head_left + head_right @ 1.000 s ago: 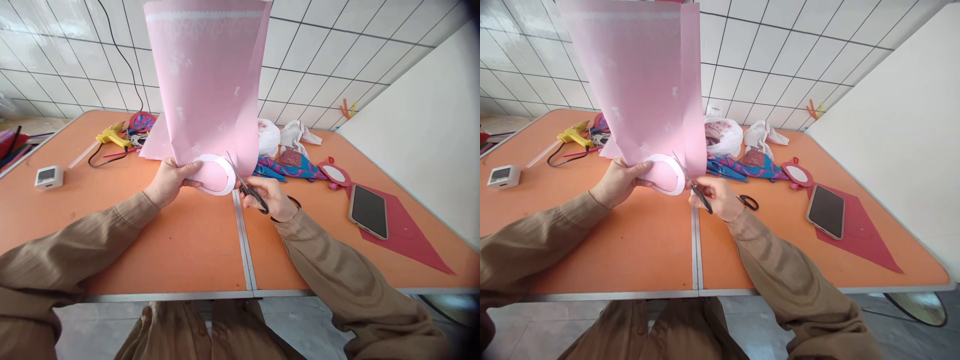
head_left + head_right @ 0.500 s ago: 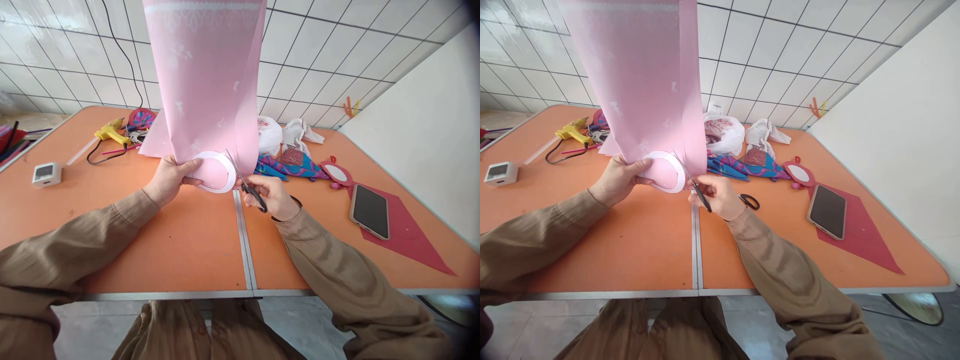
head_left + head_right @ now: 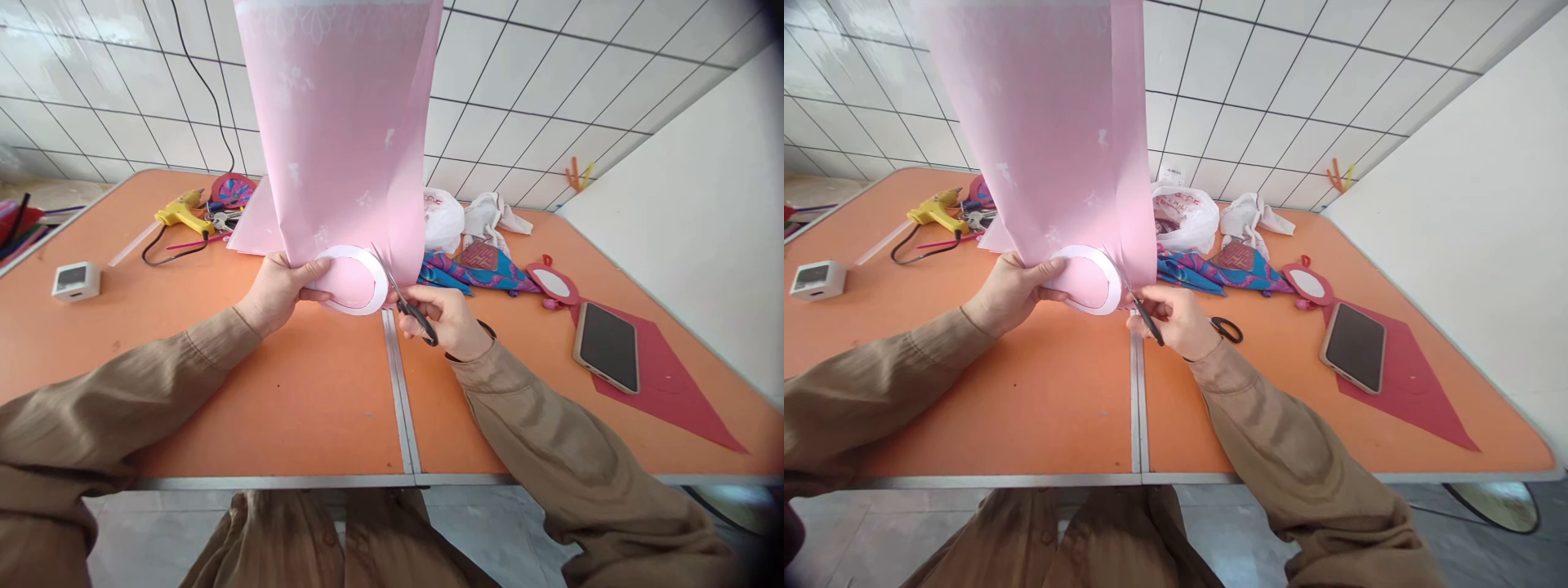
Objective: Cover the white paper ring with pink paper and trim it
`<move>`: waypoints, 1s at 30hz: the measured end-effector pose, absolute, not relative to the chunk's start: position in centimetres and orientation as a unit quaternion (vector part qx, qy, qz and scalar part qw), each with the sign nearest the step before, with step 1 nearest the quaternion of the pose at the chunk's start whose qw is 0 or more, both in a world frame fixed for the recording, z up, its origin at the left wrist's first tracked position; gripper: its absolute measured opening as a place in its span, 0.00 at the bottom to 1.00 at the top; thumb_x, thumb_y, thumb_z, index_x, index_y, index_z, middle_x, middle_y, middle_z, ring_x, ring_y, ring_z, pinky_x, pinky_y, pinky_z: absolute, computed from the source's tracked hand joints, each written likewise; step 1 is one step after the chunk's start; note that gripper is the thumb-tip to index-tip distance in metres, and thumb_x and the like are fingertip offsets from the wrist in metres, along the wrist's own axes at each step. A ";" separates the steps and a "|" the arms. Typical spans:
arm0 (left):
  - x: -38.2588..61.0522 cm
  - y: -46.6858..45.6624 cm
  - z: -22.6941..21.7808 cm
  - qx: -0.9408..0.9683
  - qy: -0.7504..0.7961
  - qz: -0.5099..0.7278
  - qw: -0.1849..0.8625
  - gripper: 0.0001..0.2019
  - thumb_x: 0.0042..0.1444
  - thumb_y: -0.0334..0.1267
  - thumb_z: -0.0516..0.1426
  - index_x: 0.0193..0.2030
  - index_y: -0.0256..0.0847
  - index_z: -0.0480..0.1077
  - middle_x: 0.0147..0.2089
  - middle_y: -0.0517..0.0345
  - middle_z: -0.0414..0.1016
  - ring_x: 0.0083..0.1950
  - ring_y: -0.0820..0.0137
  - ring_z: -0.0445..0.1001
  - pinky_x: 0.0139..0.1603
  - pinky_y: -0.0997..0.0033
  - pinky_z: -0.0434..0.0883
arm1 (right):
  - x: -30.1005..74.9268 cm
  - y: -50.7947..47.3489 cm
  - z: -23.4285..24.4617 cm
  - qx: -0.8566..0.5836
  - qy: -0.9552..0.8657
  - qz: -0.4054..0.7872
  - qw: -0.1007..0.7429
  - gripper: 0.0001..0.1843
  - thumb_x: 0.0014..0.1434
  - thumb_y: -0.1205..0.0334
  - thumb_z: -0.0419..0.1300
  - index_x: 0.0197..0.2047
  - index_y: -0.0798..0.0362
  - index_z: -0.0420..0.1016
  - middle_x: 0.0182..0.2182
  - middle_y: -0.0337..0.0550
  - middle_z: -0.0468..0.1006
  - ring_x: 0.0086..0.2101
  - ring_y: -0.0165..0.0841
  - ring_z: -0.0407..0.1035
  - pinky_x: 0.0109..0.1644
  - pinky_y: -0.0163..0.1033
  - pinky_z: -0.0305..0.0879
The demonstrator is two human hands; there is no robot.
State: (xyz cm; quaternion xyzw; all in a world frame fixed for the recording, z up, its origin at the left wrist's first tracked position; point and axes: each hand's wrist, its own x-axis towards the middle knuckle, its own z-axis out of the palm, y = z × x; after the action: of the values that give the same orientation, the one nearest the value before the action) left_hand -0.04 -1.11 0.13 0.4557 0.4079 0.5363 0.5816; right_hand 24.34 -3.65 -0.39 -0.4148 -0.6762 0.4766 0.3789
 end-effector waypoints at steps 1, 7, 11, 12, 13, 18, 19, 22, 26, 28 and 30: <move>0.0 -1.1 0.1 0.455 0.409 0.536 0.581 0.18 0.43 0.40 0.71 0.40 0.34 0.79 0.42 0.50 0.81 0.43 0.60 0.80 0.27 0.73 0.81 | 24.4 -3.6 -0.4 -0.416 -0.675 0.478 0.378 0.28 0.40 0.45 0.73 0.37 0.60 0.79 0.21 0.40 0.71 0.20 0.28 0.66 0.23 0.36 0.68; -0.2 -1.0 0.0 0.452 0.411 0.534 0.584 0.19 0.43 0.41 0.70 0.41 0.34 0.79 0.43 0.49 0.81 0.44 0.59 0.80 0.28 0.72 0.82 | 24.4 -3.6 -0.5 -0.416 -0.667 0.486 0.381 0.28 0.38 0.45 0.74 0.36 0.59 0.79 0.21 0.40 0.72 0.20 0.28 0.67 0.23 0.36 0.69; -0.1 -1.0 0.1 0.442 0.409 0.539 0.589 0.17 0.43 0.39 0.71 0.40 0.34 0.79 0.42 0.51 0.81 0.42 0.61 0.80 0.27 0.74 0.82 | 24.4 -3.5 -0.6 -0.413 -0.663 0.493 0.383 0.28 0.38 0.45 0.74 0.35 0.59 0.78 0.22 0.40 0.72 0.20 0.28 0.67 0.23 0.35 0.68; -0.1 -1.0 0.1 0.441 0.409 0.539 0.590 0.17 0.43 0.39 0.71 0.40 0.34 0.79 0.42 0.51 0.81 0.43 0.61 0.80 0.27 0.73 0.82 | 24.4 -3.5 -0.6 -0.413 -0.662 0.494 0.384 0.28 0.38 0.45 0.74 0.35 0.59 0.78 0.22 0.40 0.72 0.20 0.28 0.67 0.23 0.34 0.68; -0.1 -1.0 0.1 0.440 0.409 0.539 0.590 0.18 0.42 0.39 0.71 0.41 0.34 0.79 0.42 0.51 0.81 0.43 0.61 0.80 0.27 0.73 0.82 | 24.4 -3.5 -0.6 -0.414 -0.660 0.495 0.384 0.28 0.38 0.45 0.75 0.35 0.59 0.78 0.22 0.40 0.73 0.20 0.28 0.67 0.23 0.34 0.68; 0.0 -1.0 0.1 0.436 0.410 0.539 0.592 0.19 0.42 0.40 0.71 0.41 0.34 0.79 0.43 0.50 0.80 0.44 0.60 0.79 0.27 0.73 0.82 | 24.4 -3.5 -0.6 -0.417 -0.650 0.502 0.389 0.27 0.36 0.47 0.75 0.34 0.60 0.77 0.22 0.40 0.73 0.19 0.26 0.67 0.23 0.33 0.68; 0.0 -1.0 0.1 0.436 0.409 0.540 0.592 0.19 0.42 0.40 0.71 0.41 0.34 0.79 0.43 0.50 0.80 0.44 0.60 0.79 0.27 0.73 0.82 | 24.4 -3.5 -0.6 -0.418 -0.648 0.504 0.389 0.27 0.36 0.48 0.75 0.33 0.60 0.77 0.22 0.40 0.73 0.19 0.26 0.67 0.23 0.33 0.67; -0.1 -1.1 0.0 0.437 0.408 0.540 0.593 0.19 0.42 0.39 0.71 0.41 0.35 0.79 0.44 0.51 0.80 0.44 0.61 0.79 0.27 0.73 0.82 | 24.4 -3.5 -0.6 -0.419 -0.649 0.504 0.386 0.27 0.37 0.48 0.75 0.34 0.59 0.77 0.22 0.40 0.73 0.19 0.26 0.67 0.23 0.33 0.67; 0.0 -1.0 0.0 0.437 0.412 0.538 0.592 0.20 0.42 0.40 0.71 0.42 0.35 0.79 0.44 0.50 0.80 0.44 0.60 0.79 0.27 0.73 0.82 | 24.4 -3.5 -0.5 -0.417 -0.658 0.497 0.382 0.28 0.38 0.45 0.74 0.35 0.59 0.78 0.23 0.41 0.74 0.19 0.27 0.67 0.23 0.34 0.68; 0.0 -1.0 0.0 0.437 0.412 0.537 0.592 0.20 0.42 0.40 0.71 0.42 0.35 0.79 0.44 0.49 0.80 0.45 0.59 0.79 0.27 0.73 0.82 | 24.4 -3.5 -0.5 -0.418 -0.659 0.496 0.382 0.28 0.38 0.45 0.74 0.35 0.59 0.78 0.23 0.41 0.74 0.20 0.27 0.67 0.23 0.34 0.68; 0.0 -0.9 0.0 0.437 0.410 0.538 0.592 0.19 0.42 0.40 0.71 0.41 0.35 0.79 0.44 0.50 0.80 0.44 0.60 0.79 0.27 0.73 0.82 | 24.4 -3.5 -0.5 -0.418 -0.657 0.497 0.382 0.28 0.38 0.45 0.74 0.35 0.59 0.78 0.23 0.41 0.74 0.19 0.27 0.67 0.23 0.33 0.68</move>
State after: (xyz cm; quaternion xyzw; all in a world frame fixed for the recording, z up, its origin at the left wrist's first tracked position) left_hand -0.03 -0.95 0.04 0.4374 0.4105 0.5377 0.5925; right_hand 24.37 -3.53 -0.53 -0.4185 -0.6571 0.4971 0.3821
